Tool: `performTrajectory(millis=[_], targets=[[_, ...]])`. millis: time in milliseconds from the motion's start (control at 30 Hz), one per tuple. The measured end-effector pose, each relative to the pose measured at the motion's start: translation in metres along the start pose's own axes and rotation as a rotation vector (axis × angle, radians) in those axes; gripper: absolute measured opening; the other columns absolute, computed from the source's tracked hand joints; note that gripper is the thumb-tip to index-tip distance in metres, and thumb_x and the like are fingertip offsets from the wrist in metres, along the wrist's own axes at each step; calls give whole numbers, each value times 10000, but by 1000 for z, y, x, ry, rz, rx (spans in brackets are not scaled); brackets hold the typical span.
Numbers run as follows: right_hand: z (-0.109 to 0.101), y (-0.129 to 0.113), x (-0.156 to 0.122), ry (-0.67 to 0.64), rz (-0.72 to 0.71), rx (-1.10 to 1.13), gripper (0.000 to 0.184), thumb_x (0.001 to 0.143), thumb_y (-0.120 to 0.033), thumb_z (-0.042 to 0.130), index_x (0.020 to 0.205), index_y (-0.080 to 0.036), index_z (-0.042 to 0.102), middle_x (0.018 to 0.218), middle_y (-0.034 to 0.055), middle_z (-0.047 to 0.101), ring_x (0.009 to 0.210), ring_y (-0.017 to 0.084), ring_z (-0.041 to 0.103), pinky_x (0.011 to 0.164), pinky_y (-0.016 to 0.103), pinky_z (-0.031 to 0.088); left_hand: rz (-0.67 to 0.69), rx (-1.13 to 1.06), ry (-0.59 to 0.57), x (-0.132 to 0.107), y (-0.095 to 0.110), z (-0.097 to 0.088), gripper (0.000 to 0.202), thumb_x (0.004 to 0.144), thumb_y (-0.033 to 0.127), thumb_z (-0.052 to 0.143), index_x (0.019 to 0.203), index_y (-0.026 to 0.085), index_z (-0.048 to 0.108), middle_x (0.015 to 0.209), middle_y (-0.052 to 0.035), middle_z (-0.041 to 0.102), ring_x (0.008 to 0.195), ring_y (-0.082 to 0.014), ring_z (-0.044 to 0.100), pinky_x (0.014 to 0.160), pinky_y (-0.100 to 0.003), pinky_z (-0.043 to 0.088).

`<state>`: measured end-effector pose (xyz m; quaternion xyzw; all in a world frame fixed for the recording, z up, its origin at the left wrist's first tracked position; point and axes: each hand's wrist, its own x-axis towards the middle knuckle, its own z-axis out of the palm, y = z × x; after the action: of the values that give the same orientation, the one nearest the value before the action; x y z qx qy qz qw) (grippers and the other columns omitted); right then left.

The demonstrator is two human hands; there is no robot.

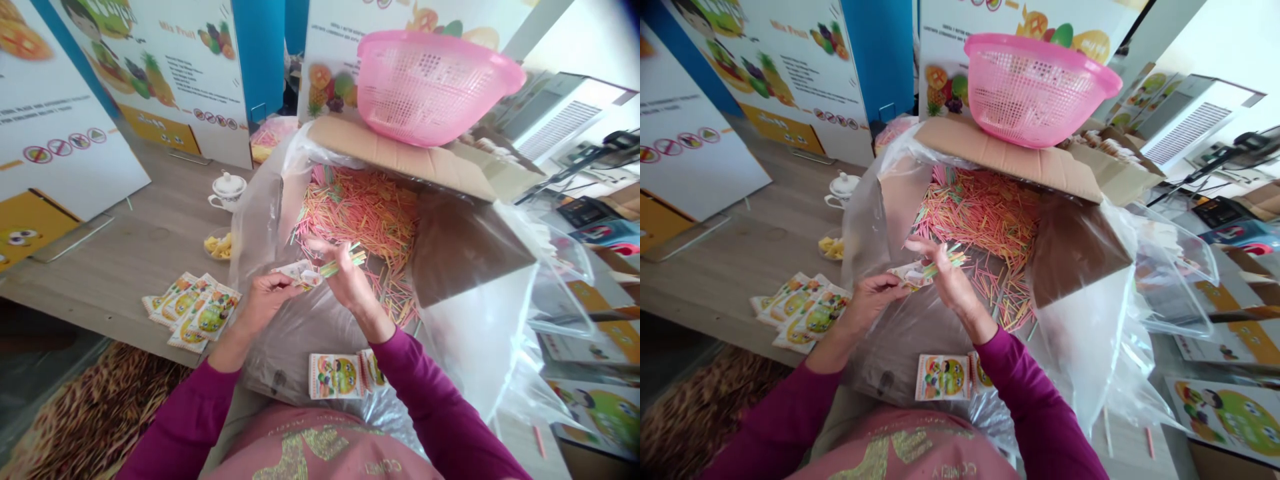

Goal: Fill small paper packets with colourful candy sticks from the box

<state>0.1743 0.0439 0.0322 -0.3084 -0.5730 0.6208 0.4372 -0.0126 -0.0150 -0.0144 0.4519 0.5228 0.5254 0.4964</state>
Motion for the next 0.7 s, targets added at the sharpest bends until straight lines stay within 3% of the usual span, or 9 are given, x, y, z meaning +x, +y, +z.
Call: performTrajectory(millis=[167,300,500,600,700], targets=[[8,-1,-2,-70,60,-17,771,902,-970,530,1069,-312,896,1522,49,699,1431,335,613,1239,522,457,-18,-130,-31,-4,-1,11,208,682,373,964,747,209,855,744,-9,754,726,-159,634,716,-313,534],[2,-8,-7,-83,45,21,791,943,-956,476,1035,-289,891,1515,82,703,1429,349,624,1220,550,493,-38,-144,-52,-3,-9,12,275,663,424,995,769,211,856,733,-2,767,697,-159,647,697,-313,542],[-2,-20,-13,-142,5,-288,806,983,-944,390,1132,-325,884,1530,46,693,1490,330,585,1343,538,393,-72,-226,-90,-6,-14,19,305,630,419,1005,777,214,833,760,3,785,716,-164,675,720,-325,571],[-4,-18,-13,-203,24,-376,755,957,-945,463,1157,-351,884,1469,46,730,1464,333,609,1328,545,415,-88,-256,-110,-9,-13,21,310,636,414,998,751,212,793,755,12,770,717,-169,672,734,-350,577],[-6,-16,-13,-225,-18,-321,687,940,-900,576,1266,-362,852,1444,39,755,1438,329,631,1296,554,440,-131,-311,-151,-11,-14,21,316,681,428,969,811,199,795,817,-15,788,746,-184,687,765,-391,593]])
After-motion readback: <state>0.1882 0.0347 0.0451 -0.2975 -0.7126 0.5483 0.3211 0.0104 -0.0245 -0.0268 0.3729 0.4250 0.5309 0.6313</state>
